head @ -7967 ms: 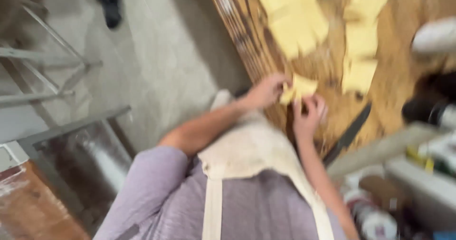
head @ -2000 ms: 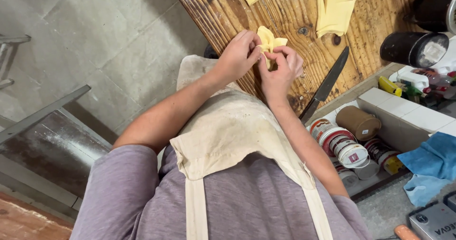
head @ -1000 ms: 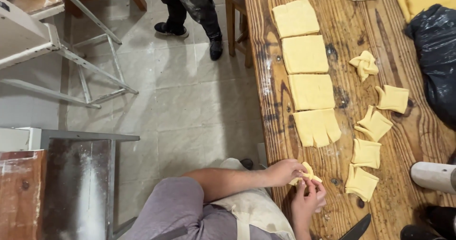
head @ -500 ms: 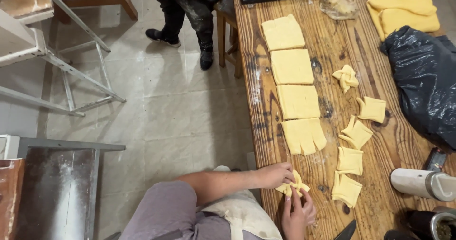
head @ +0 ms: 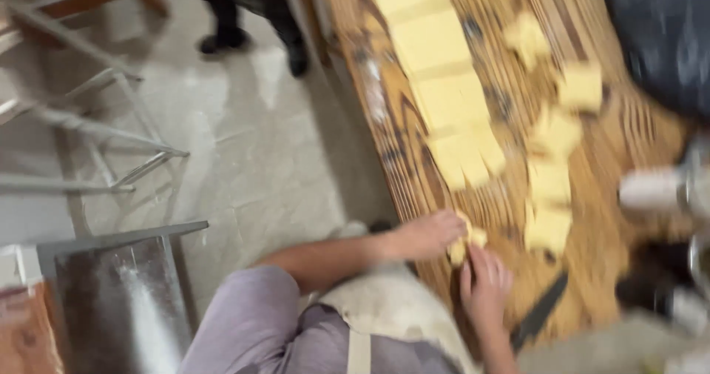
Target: Cutting dough into squares and folding the corners to the center to create star-shaped pastries on a wooden table.
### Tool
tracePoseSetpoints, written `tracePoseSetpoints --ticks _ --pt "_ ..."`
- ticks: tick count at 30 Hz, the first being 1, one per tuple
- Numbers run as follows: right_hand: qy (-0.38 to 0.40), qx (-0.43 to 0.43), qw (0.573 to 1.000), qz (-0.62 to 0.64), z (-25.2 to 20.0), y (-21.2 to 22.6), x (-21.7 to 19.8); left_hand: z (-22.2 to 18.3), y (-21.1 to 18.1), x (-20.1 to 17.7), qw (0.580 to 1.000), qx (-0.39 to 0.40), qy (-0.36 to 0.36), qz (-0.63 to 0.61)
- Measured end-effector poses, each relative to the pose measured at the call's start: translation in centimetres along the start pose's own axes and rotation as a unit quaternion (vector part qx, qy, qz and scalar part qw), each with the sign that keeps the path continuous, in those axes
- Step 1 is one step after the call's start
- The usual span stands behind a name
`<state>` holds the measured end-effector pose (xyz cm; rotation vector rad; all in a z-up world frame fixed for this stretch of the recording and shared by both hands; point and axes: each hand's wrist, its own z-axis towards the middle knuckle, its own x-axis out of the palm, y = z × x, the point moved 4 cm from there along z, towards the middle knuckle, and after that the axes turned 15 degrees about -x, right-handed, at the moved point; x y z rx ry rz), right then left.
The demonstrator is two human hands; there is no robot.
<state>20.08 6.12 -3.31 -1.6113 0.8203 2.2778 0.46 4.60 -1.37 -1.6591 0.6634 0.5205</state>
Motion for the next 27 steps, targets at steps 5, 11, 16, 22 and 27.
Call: tracePoseSetpoints --ticks 5,11,16,22,27 --pt "0.056 0.026 0.997 -0.055 -5.1 -3.0 1.7 -2.7 4.0 8.4 0.959 0.159 -0.086 0.218" --pt "-0.058 0.000 0.998 0.031 -0.8 -2.1 0.2 -2.6 1.5 2.0 0.940 0.233 -0.199 0.148" --pt "-0.013 -0.054 0.997 -0.060 0.5 -1.2 -0.2 -2.6 0.8 1.5 0.927 0.222 -0.215 0.212" --pt "0.081 -0.025 0.996 -0.041 1.4 -1.8 -0.9 -2.3 2.0 2.0 0.927 0.228 -0.148 0.258" --pt "0.073 0.017 0.997 0.008 2.5 -2.9 0.9 -2.3 -0.9 -0.8 0.927 0.260 -0.177 0.206"
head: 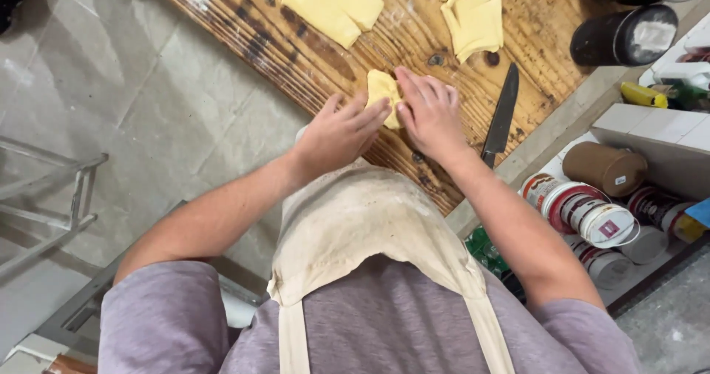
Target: Cutting dough into squares and folding the corners to the center to create star-shaped pastries on a wooden table.
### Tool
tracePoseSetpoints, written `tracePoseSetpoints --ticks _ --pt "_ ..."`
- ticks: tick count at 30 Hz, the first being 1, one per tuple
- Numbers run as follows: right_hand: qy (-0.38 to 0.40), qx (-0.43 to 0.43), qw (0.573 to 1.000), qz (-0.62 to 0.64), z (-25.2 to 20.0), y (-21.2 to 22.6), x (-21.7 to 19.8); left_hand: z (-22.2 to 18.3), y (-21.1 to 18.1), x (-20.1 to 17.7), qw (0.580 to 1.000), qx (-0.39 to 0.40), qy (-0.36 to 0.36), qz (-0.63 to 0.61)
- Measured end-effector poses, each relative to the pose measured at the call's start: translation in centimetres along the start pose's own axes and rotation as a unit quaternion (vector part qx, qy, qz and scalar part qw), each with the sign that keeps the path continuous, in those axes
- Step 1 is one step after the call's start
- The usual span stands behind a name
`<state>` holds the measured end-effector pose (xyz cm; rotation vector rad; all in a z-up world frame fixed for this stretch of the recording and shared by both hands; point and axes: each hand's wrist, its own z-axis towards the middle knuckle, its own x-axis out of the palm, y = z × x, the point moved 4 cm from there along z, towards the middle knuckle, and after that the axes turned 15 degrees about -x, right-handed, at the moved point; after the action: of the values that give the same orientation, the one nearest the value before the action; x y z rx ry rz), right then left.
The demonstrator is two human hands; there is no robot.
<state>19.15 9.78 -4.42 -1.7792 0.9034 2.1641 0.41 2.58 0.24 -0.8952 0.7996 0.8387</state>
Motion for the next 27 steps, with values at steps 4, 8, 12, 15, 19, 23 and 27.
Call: tracePoseSetpoints --ticks 4,8,12,15,19,23,27 --pt "0.066 0.018 0.996 0.058 1.6 0.5 -1.2 -1.3 0.1 0.1 1.000 0.018 0.004 0.007" --pt "0.038 0.032 0.991 0.120 1.0 -1.3 0.9 -1.9 0.6 0.3 0.999 0.010 0.024 0.021" --pt "0.093 0.043 0.976 0.193 3.5 -1.4 -1.6 1.1 1.5 -0.6 0.989 -0.072 0.016 -0.125" --pt "0.037 0.139 0.927 0.345 7.3 -2.6 -5.0 1.9 3.5 -0.7 0.962 -0.183 0.002 -0.203" --pt "-0.108 0.292 0.833 0.458 16.1 -5.8 -8.9 3.5 5.9 -3.1 0.893 -0.308 0.029 -0.327" --pt "-0.103 0.235 0.805 0.535 21.8 -10.5 -7.6 3.8 6.7 -2.4 0.853 -0.380 0.027 -0.356" --pt "-0.045 0.299 0.905 0.300 20.8 -8.0 -11.8 3.7 7.5 -2.0 0.845 -0.393 0.054 -0.359"
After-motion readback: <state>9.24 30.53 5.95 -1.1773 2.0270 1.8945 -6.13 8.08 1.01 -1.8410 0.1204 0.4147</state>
